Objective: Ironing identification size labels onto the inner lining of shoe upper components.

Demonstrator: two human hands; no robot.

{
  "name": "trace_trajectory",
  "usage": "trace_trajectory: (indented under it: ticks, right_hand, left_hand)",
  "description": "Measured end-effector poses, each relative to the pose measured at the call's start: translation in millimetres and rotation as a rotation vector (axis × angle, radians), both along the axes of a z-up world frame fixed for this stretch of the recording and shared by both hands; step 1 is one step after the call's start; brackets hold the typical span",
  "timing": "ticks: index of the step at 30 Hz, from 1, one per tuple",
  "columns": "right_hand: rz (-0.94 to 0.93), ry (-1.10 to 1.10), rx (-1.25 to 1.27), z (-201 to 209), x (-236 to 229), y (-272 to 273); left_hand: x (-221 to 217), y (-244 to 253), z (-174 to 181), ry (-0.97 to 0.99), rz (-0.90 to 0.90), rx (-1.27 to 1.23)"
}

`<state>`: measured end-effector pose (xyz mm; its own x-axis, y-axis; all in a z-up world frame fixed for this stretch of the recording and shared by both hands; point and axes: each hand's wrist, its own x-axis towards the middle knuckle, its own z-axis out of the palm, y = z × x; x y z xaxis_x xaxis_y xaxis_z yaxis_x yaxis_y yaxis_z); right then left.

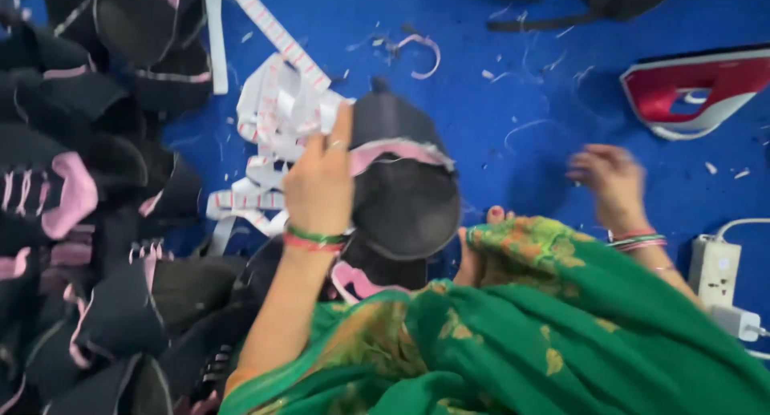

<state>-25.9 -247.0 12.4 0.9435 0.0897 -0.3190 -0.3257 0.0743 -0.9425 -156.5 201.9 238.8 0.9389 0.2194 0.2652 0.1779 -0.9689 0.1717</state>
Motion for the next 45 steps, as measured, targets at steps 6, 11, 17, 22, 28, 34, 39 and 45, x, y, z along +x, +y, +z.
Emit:
trace_trajectory:
  ticks: [6,11,17,22,28,34,39,45]
  right_hand:
    - [0.46,0.37,0.558,101,-2,118]
    - [0.369,0.053,0.244,15,11,103]
    - [0.315,0.068,-0.09,-22,20,77]
    - [0.387,-0.051,-0.586,-1,24,67]
    - [0.127,-0.548,-0.847,28,2,62]
    - [0.464,-0.794,-0.867,54,11,101]
    - [0.715,-0.711,-1.088,45,32,113]
    - [0.675,-0.744,-1.093,37,23,107]
  left_hand:
    - [96,-76,-46,0.007,-0.124,-0.171]
    - [92,-83,-77,-0.204,-0.247,-0.506]
    - [22,-66,-189,0.445,-0.085,-0.544]
    - [11,-99,-172,0.634,-0.121,-0.512]
    - [4,-101,-202,0.585,-0.181,-0.238]
    - [28,-110,-172,0.292,0.047,-1.08]
    - [70,-137,-169,0.009,0.042,-1.572]
    - [104,-167,-207,-0.038,0.046,-1.626]
